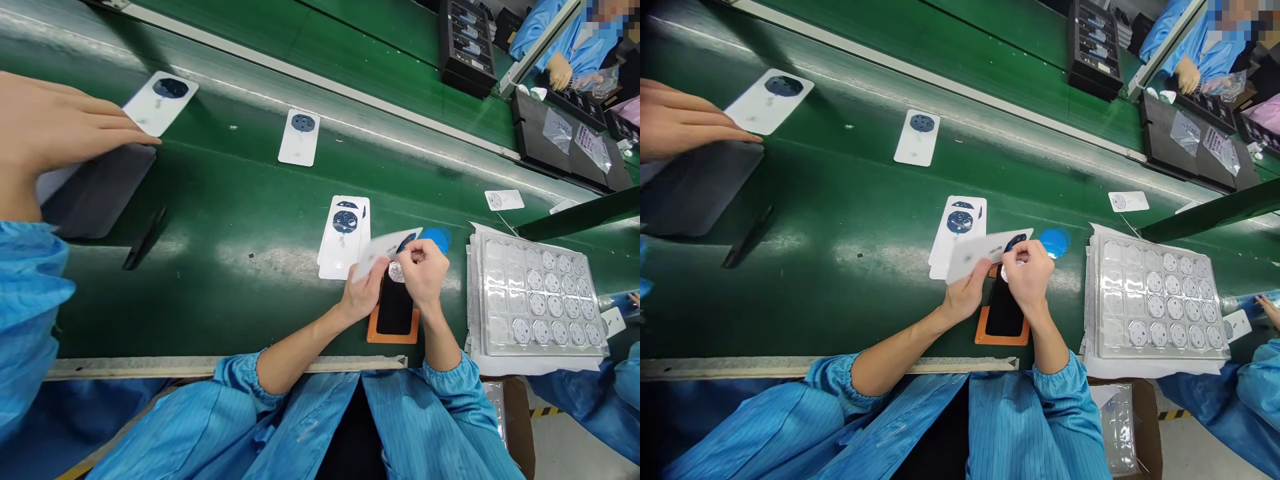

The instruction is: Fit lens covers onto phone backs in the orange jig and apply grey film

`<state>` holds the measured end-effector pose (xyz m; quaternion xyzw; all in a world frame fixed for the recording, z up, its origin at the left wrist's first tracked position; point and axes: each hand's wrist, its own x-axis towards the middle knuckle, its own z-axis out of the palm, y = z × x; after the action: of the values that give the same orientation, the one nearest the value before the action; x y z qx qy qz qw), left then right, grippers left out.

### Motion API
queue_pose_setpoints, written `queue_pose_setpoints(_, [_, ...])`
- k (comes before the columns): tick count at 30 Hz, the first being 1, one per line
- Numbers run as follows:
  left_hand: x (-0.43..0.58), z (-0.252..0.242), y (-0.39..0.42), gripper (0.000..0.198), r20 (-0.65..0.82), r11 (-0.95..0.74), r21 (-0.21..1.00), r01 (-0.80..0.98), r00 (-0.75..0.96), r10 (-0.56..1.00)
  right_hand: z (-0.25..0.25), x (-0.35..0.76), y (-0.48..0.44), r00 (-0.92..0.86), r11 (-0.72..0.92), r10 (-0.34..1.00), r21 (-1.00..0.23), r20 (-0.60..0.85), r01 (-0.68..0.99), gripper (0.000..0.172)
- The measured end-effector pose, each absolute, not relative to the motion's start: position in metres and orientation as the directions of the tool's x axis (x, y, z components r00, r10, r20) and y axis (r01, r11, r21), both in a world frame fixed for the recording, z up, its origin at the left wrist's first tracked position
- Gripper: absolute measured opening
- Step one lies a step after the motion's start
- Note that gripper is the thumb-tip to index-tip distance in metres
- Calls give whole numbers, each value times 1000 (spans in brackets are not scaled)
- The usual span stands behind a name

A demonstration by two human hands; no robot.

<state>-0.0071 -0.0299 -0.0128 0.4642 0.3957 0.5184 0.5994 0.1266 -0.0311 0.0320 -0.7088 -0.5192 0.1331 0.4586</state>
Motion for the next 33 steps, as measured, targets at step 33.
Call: queue_pose_setpoints(33, [-42,-24,-23,40,315,-924,160,348,869,382,13,190,-111,-430,455,862,-35,267,890,38])
